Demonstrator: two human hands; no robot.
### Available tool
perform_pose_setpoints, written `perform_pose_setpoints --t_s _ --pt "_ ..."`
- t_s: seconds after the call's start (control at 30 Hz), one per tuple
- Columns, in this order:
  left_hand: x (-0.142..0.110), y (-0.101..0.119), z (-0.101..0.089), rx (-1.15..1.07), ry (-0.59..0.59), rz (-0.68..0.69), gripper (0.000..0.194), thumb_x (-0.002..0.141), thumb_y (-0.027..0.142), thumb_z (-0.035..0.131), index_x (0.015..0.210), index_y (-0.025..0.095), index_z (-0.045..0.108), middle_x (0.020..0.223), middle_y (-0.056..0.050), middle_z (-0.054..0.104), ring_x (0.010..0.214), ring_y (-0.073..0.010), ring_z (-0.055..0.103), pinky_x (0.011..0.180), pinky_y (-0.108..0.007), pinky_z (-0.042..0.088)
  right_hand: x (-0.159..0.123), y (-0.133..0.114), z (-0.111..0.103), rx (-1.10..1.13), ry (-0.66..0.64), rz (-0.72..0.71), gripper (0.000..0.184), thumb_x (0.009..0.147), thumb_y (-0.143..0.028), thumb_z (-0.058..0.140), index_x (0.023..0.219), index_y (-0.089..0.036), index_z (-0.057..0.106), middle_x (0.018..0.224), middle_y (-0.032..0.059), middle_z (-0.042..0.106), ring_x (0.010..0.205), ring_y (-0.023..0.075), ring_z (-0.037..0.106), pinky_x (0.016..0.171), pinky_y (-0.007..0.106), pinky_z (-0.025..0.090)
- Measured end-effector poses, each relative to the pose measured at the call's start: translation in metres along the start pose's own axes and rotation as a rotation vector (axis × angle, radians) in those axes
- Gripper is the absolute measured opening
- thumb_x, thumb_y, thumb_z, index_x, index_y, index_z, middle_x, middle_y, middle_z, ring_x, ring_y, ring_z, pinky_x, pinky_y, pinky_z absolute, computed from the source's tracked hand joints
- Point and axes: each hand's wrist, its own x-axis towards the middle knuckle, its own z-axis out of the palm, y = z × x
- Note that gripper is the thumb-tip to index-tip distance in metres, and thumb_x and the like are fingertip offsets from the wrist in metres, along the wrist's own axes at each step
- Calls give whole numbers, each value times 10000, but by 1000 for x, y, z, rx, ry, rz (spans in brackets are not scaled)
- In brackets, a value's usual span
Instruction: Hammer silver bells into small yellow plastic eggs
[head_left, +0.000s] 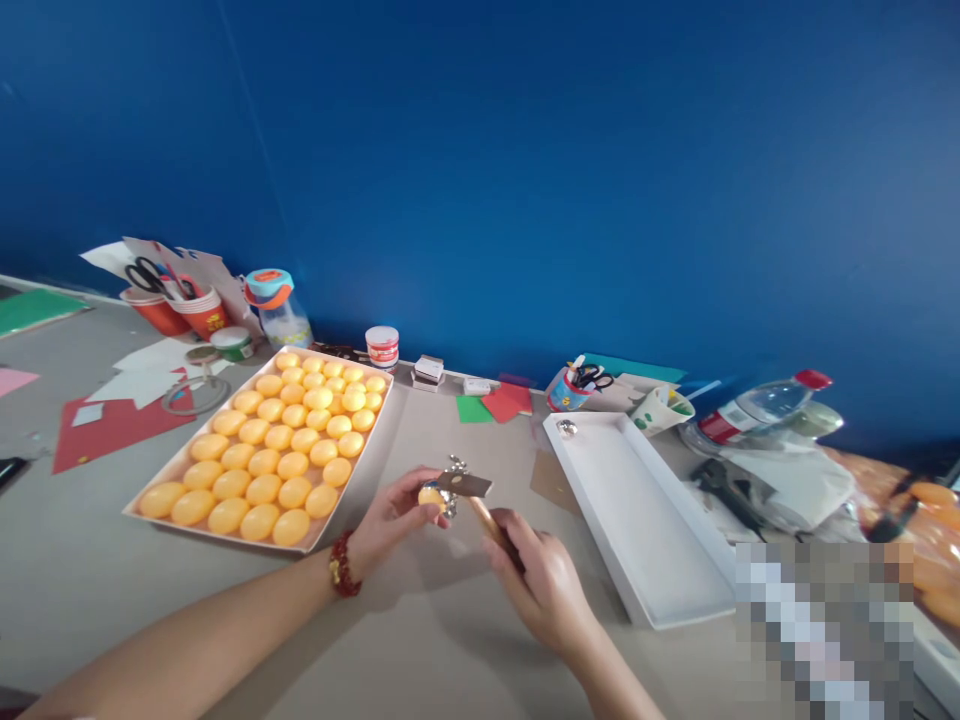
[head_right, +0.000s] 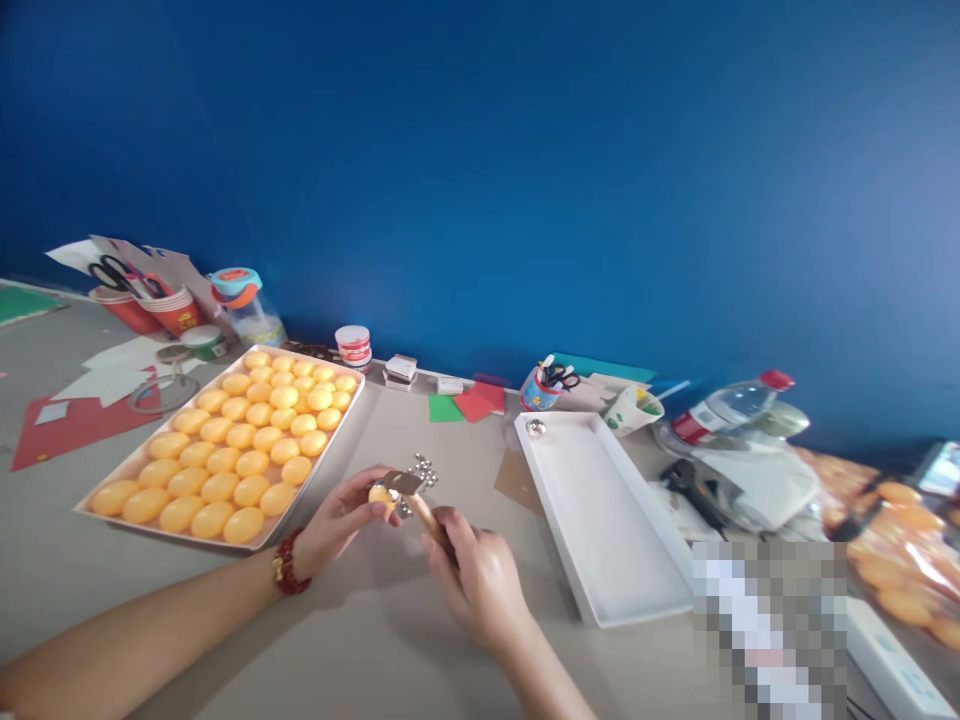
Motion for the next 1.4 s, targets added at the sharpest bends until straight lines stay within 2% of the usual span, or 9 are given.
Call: perform_pose_setpoints --t_s 0.17,0.33,0.5,0.67,0.83,0.97,1.13,1.3,1.4 --pt "-1 0 1 3 0 21 297 820 235 715 1116 254 692 1197 -78 617 783 -158 663 729 -315 583 2 0 -2 -6 -9 11 153 964 -261 385 992 -191 518 563 -31 561 445 160 533 469 243 303" --pt "-1 0 -1 28 -2 16 292 833 254 699 1124 252 685 1207 -77 617 728 -146 676 730 -332 589 1 0 -5 43 17 13 148 974 -279 381 979 -194 502 560 -37 533 442 151 512 481 237 308" --pt "0 -1 -2 19 11 1 302 835 275 695 1134 227 684 1227 -101 603 858 -192 659 746 -347 598 1 -1 -4 -12 -29 6 150 965 -268 389 962 -188 516 542 -43 515 436 160 512 470 249 282" --pt "0 -1 -1 22 32 -28 304 821 260 712 1123 240 685 1201 -78 613 750 -150 674 721 -321 596 1 -1 -3 -5 23 -12 159 969 -277 391 991 -185 519 544 -40 543 431 153 523 471 237 301" --pt "0 1 -1 33 17 -16 298 839 273 690 1133 220 688 1221 -103 605 922 -212 640 764 -347 602 1 -1 -3 -34 -18 -29 144 949 -250 411 980 -187 538 563 -18 590 450 158 553 471 234 308" --pt "0 2 0 49 -1 -17 307 844 276 683 1146 221 681 1241 -102 593 880 -203 649 762 -355 595 0 -1 -2 -10 -5 -19 164 963 -266 394 1001 -178 527 579 -15 592 456 162 557 475 240 313" --pt "0 4 0 42 -13 3 296 859 276 662 1148 219 685 1233 -104 595 953 -224 628 780 -348 584 0 0 -1 -28 -32 -15 162 954 -260 402 1012 -183 533 577 -21 581 464 168 555 476 247 306" --pt "1 1 -2 1 -2 37 323 830 256 700 1152 246 678 1224 -83 596 956 -223 628 801 -375 581 -1 2 -2 22 41 11 159 979 -288 390 997 -187 511 583 -28 558 456 151 525 486 243 319" --pt "1 0 -3 4 16 30 338 837 247 694 1173 251 661 1186 -70 616 881 -193 657 829 -379 568 -1 2 -4 55 46 29 156 985 -287 388 1012 -185 502 607 -23 562 467 147 521 496 240 332"
